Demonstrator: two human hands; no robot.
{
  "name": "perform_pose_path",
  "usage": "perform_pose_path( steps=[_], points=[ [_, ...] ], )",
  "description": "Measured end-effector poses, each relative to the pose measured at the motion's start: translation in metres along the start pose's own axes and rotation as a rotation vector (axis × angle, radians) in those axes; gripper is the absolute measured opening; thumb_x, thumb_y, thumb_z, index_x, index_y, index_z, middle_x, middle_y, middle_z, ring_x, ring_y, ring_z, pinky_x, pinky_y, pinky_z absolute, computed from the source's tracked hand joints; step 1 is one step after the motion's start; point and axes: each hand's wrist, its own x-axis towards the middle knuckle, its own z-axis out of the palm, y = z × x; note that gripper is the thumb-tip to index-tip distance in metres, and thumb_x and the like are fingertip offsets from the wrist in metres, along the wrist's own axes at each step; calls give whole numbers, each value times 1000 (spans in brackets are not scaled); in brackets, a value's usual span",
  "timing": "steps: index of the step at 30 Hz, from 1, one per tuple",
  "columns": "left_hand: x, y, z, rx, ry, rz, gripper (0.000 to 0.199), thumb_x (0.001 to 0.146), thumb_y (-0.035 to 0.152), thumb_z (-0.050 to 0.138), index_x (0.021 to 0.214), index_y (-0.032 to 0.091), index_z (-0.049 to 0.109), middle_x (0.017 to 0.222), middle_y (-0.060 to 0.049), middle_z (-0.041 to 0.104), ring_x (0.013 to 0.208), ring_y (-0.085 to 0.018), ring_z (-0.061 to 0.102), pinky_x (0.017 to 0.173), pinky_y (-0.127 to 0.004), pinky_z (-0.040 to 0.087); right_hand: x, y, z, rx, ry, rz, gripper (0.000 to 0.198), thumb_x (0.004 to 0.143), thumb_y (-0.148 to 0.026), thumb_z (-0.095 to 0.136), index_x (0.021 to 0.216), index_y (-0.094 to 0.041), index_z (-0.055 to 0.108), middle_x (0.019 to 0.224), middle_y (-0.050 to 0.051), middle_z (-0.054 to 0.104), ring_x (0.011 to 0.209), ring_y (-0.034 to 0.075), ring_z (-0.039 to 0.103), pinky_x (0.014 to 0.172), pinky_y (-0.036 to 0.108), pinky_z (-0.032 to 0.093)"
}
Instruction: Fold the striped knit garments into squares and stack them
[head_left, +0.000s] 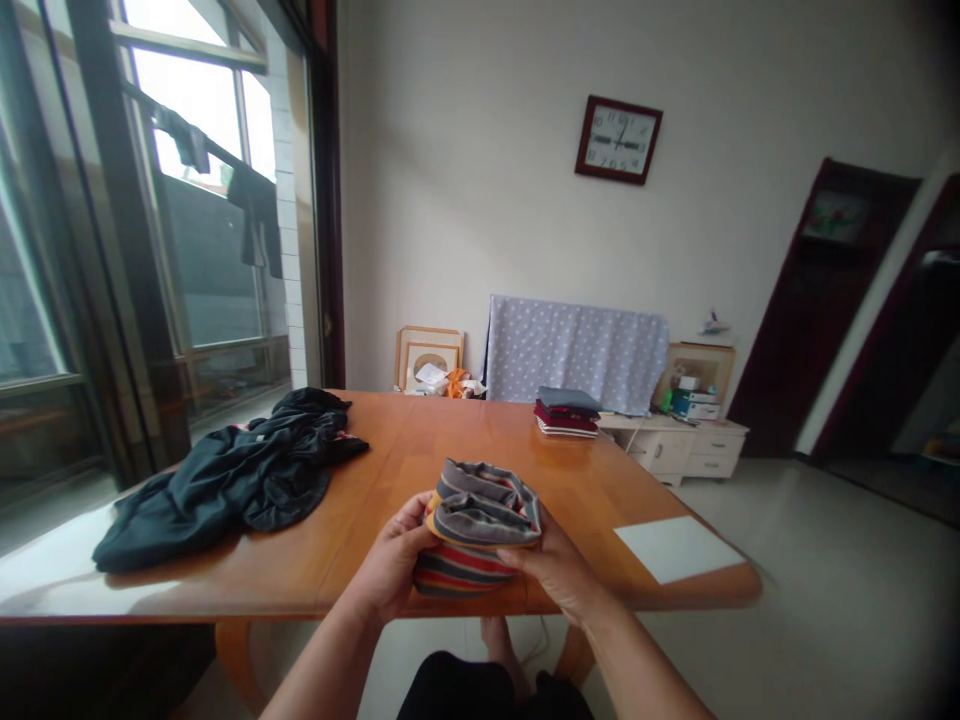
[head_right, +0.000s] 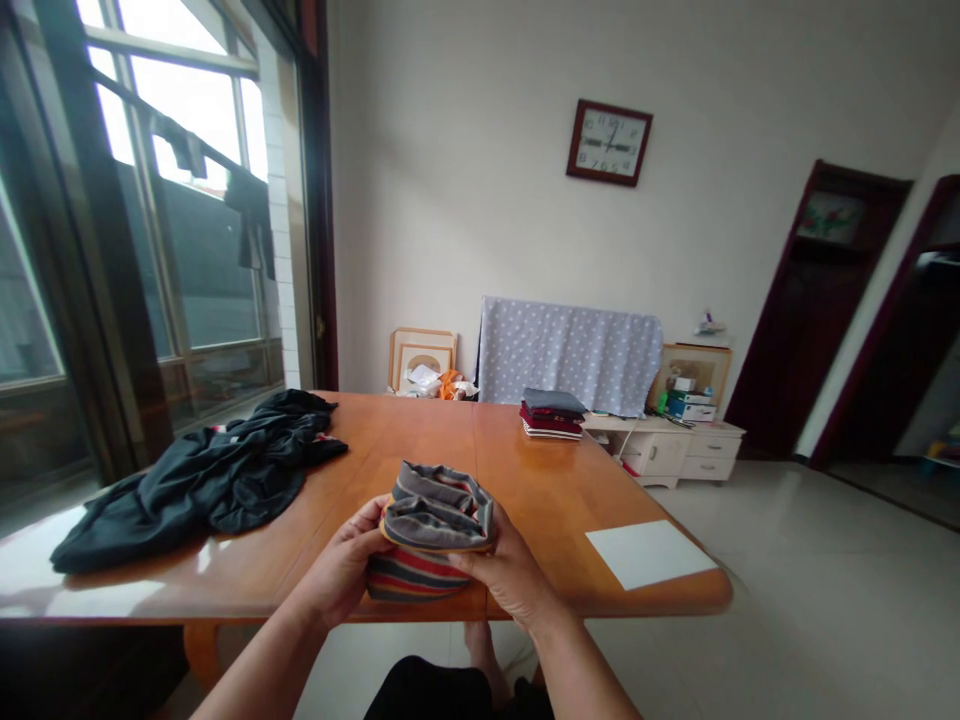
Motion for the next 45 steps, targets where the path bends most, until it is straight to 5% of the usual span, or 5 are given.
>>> perform_pose_path(
  steps=[8, 20, 34, 43, 45],
  points=[
    [-11, 13, 22, 22, -103, -23, 40, 75, 11, 61, 114, 18, 68, 103, -4, 69, 90, -19, 64, 86, -29, 51, -19, -35, -11, 84, 110, -18, 40, 72, -36, 84, 107, -20, 75, 113, 8, 74, 111, 32, 64, 104, 50, 45],
    [-35, 25, 53, 229, -170, -180, 43, 75, 14, 64, 117, 21, 70, 103, -2, 72, 87, -18, 65, 84, -28, 50, -63, -73, -41, -325, -80, -13, 78, 76, -40, 83, 144, -28, 46, 145, 10, 53, 132, 28, 51, 112, 46, 37],
    [-45, 24, 70, 386, -264, -257, 51, 73, 11, 62, 122, 21, 70, 112, -2, 73, 98, -20, 65, 90, -29, 48, -76, -66, -31, -466, -17, -165, 15, 82, -31, 71, 80, -22, 59, 127, 6, 63, 134, 25, 49, 110, 38, 38],
    [-47, 22, 74, 353, -329, -366, 53, 72, 14, 61, 124, 20, 69, 107, -5, 74, 94, -22, 67, 88, -32, 50, -81, -53, -40, -357, -55, 96, 103, 71, -49, 84, 155, -27, 28, 150, 14, 47, 135, 30, 47, 108, 44, 40],
    [-46, 19, 74, 382, -346, -378, 52, 71, 15, 62, 123, 21, 69, 105, -4, 74, 93, -23, 68, 88, -32, 50, -79, -52, -41, -375, -79, 135, 93, 71, -49, 84, 150, -26, 39, 141, 11, 55, 127, 29, 54, 102, 40, 44]
  ],
)
